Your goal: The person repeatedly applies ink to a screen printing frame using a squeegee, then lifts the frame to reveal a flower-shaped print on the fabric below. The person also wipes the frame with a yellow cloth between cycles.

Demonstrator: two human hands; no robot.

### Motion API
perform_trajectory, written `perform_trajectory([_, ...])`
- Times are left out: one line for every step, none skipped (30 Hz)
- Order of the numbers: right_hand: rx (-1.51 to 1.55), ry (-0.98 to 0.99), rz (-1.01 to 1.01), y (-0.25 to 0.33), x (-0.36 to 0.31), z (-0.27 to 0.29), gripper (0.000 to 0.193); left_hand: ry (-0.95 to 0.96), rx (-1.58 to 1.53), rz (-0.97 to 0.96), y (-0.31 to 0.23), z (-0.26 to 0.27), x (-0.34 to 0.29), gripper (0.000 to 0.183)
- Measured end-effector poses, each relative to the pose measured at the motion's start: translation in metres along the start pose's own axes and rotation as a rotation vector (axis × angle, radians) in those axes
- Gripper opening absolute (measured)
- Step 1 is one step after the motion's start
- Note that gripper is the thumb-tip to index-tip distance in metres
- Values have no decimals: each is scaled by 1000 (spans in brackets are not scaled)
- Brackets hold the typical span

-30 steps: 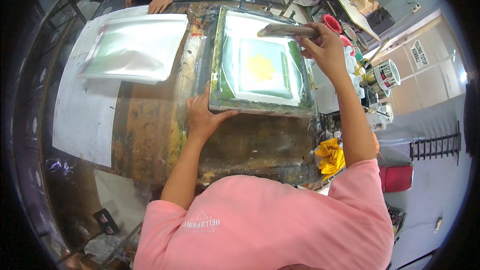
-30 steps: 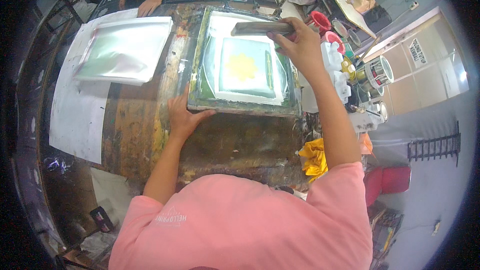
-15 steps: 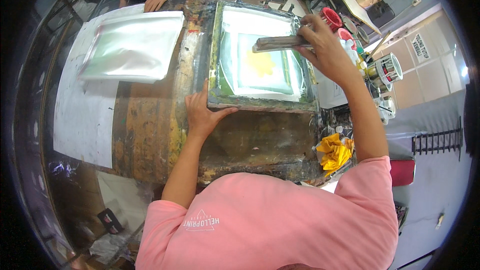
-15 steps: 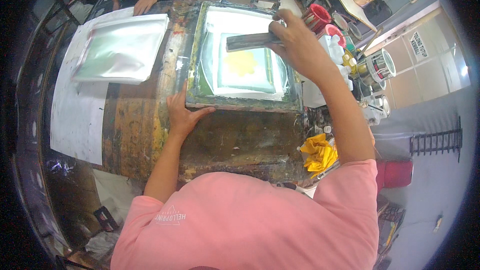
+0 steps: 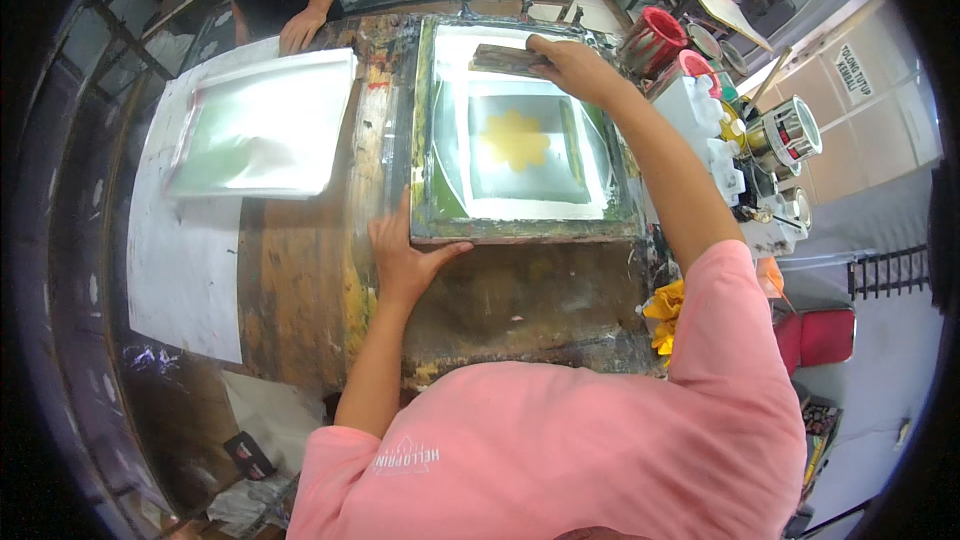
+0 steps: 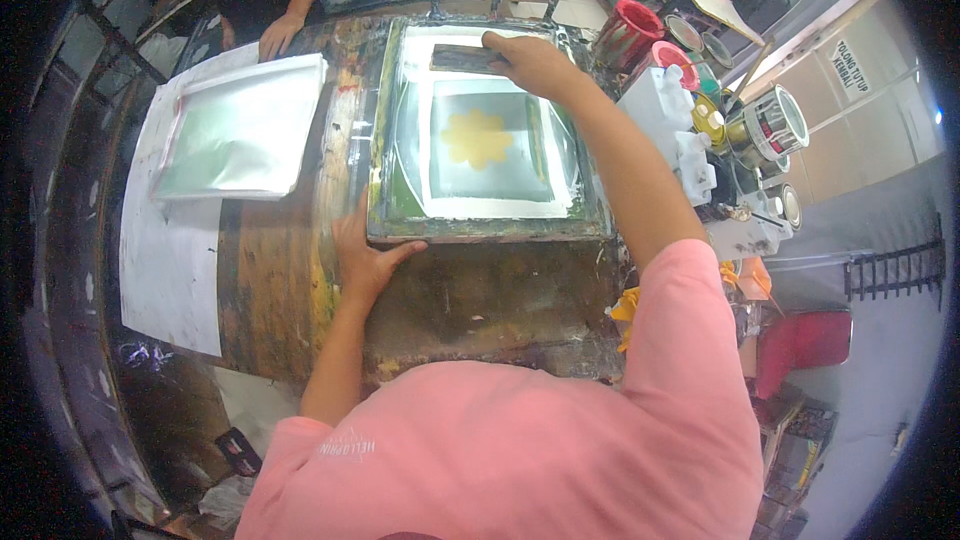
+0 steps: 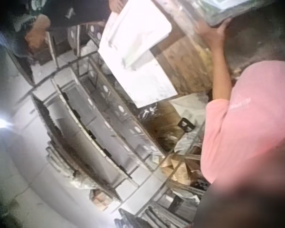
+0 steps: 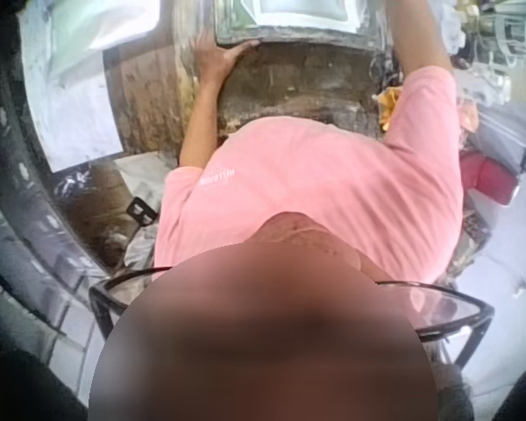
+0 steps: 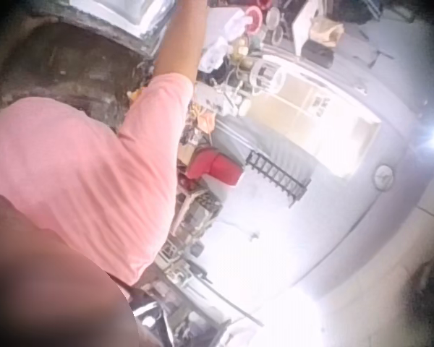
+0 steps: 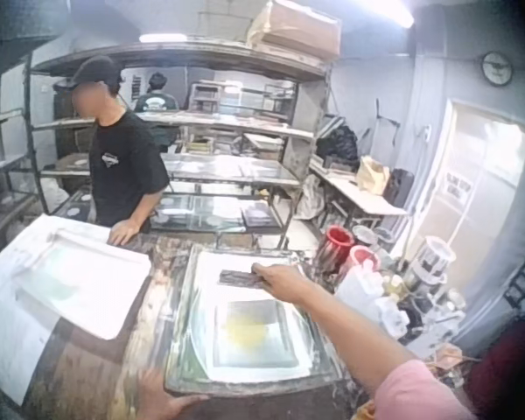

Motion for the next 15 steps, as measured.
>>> perform_trajectory([-3, 46, -18, -4, 7, -9, 32, -14, 23, -25, 1, 0, -1, 120])
perform_trajectory([9, 88, -24, -8, 13, -16, 33, -28, 46, -52, 3, -2, -2, 121])
perform_trajectory([8, 117, -13, -11, 17, -21, 33, -41, 68, -78, 4, -2, -1, 122])
perform_trajectory([6, 150, -3, -13, 19, -26, 33, -33, 67, -70, 6, -3, -3, 123])
perform_trajectory([4, 182, 7, -14, 22, -31, 33, -25, 66, -62, 7, -3, -3, 124])
perform_trajectory([29, 192, 14, -18, 24, -32, 33, -17, 65, -55, 7, -2, -3, 125])
perform_trajectory([32, 173, 15, -20, 23, -32, 34, -20, 59, -52, 5, -3, -3, 125])
perform_trajectory([35, 154, 15, -21, 23, -31, 35, -24, 53, -50, 3, -2, -3, 126])
perform_trajectory([37, 134, 15, -21, 22, -33, 36, -28, 46, -48, 1, -1, -2, 127])
perform_trajectory([31, 61, 1, -21, 23, -37, 37, -26, 50, -49, 1, -2, -2, 127])
perform_trajectory([-1, 44, 17, -20, 21, -44, 36, -24, 53, -50, 2, -1, -2, 127])
perform_trajectory([-33, 27, 33, -17, 17, -52, 36, -22, 56, -51, 2, -2, -2, 127])
perform_trajectory([-66, 10, 57, -9, 14, -55, 36, -26, 66, -60, 2, -1, -2, 127])
perform_trajectory([-46, -36, 7, -3, 7, -54, 35, -31, 75, -69, 2, -1, -2, 127])
perform_trajectory([-44, -28, 7, -4, 6, -54, 36, -35, 84, -77, 1, 0, -1, 128])
Point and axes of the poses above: each hand's wrist, its own x-axis towards the middle knuckle, its own z-axis out of the back of the hand, y = z × x, the point moved 6 cm from there along x, towards the middle knuckle, and after that the axes turned 5 degrees about y, right-handed, at the moved point
